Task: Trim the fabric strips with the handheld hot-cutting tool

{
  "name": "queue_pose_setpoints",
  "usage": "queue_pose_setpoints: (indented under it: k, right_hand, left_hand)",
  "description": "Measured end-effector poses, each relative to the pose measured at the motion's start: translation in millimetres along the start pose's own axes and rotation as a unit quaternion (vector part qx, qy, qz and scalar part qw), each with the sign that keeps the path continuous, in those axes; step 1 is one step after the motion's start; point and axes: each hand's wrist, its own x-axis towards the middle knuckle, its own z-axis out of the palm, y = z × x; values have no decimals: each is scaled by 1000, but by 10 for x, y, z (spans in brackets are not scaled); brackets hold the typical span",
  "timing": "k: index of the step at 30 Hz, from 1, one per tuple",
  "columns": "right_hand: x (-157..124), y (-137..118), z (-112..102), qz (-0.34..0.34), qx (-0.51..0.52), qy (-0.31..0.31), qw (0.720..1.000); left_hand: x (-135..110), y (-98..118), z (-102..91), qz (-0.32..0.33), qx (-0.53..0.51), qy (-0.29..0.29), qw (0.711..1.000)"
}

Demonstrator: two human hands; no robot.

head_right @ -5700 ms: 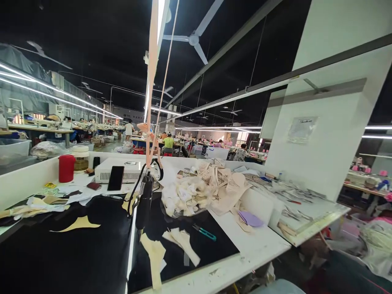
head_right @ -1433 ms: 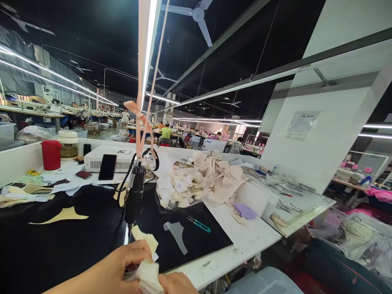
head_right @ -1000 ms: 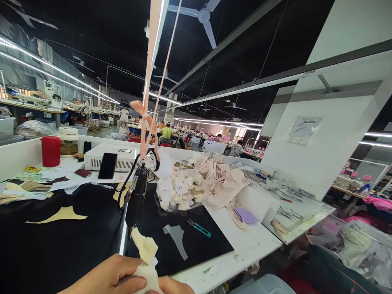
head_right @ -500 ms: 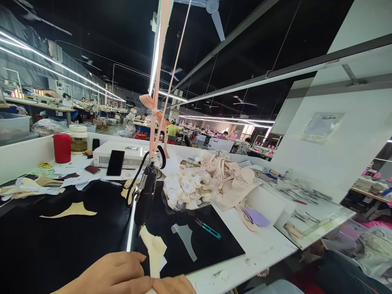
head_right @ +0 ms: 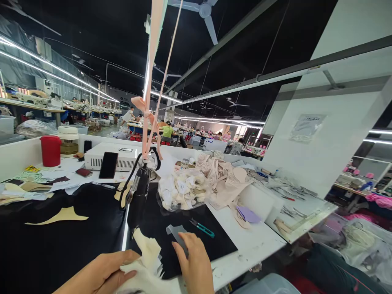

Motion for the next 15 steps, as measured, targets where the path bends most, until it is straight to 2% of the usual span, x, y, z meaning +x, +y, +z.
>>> queue_pose_setpoints:
  k: [5, 7, 10, 12, 15]
  right_hand:
    - [149, 85, 283, -20, -71, 0, 997]
    - [142, 84, 308, -21, -76, -5, 997]
    - [60, 124, 147, -11, -53, -13, 998]
    - [-39, 192, -64, 7, -29, -17, 999]
    - [-242, 327, -405, 60, -7, -6, 998]
  left_hand:
    - [57, 7, -20, -4, -12, -32, 999]
    - [126, 19, -22, -10, -25, -45, 999]
    - [287, 104, 12, -37, -70, -58, 995]
    - [449, 183, 67, -53, -93, -63, 992]
    - [782, 252, 185, -55, -101, -106, 988]
